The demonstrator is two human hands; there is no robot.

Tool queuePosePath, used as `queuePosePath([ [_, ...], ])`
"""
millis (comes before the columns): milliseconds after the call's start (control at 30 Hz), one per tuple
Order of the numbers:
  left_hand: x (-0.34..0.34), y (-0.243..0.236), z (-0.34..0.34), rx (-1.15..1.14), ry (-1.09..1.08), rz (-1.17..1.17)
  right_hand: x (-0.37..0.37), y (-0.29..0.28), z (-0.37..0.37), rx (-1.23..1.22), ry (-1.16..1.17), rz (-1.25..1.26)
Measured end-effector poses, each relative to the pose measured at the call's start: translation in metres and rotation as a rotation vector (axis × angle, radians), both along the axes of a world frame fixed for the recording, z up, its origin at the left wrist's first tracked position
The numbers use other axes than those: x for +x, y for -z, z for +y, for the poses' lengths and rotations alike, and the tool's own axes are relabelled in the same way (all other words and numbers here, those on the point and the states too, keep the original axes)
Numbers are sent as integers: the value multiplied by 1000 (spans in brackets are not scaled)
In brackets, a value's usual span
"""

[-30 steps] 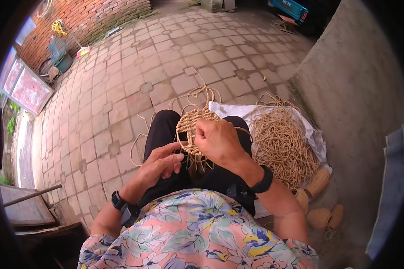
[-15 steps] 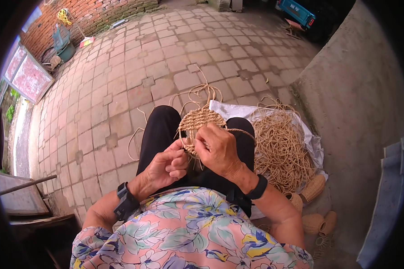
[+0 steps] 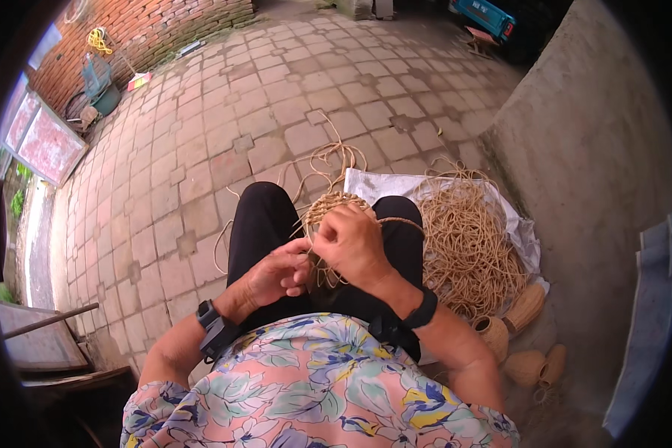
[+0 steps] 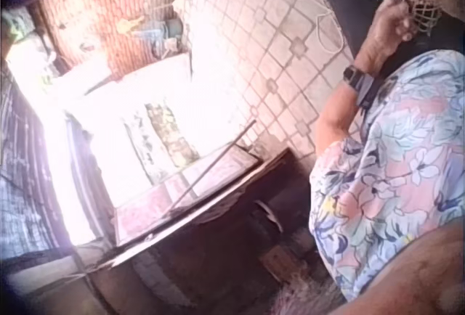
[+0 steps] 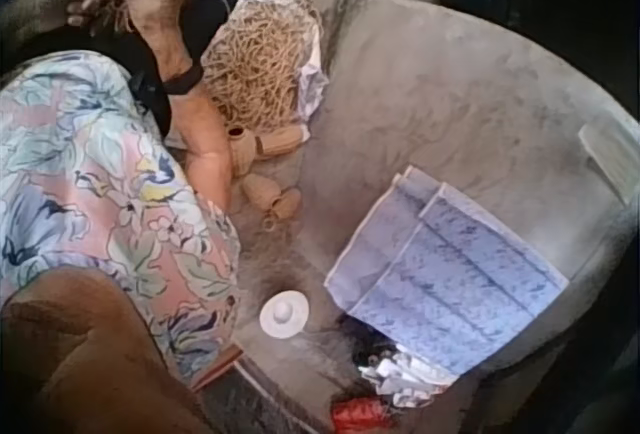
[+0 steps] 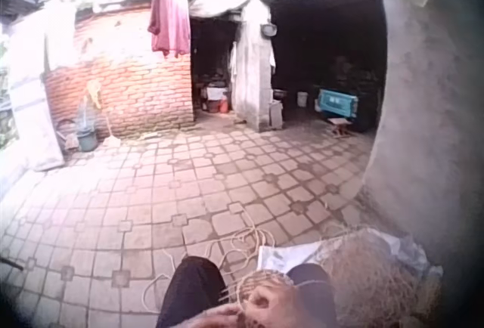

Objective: Weaving a small basket from straw or plant fibers by hand.

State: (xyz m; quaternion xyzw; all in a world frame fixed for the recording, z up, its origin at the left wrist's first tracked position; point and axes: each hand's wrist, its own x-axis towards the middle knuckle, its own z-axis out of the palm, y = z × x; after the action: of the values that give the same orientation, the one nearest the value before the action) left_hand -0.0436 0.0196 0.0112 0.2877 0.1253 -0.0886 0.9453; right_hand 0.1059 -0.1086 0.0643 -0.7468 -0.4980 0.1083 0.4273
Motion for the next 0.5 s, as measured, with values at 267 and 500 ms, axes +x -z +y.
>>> queuePosePath([
  [267, 16, -33, 15, 1312, -432, -310, 3, -24, 6, 191, -126, 295],
  [500, 14, -27, 32, 861, -424, -196, 41, -5, -25, 279, 155, -165],
])
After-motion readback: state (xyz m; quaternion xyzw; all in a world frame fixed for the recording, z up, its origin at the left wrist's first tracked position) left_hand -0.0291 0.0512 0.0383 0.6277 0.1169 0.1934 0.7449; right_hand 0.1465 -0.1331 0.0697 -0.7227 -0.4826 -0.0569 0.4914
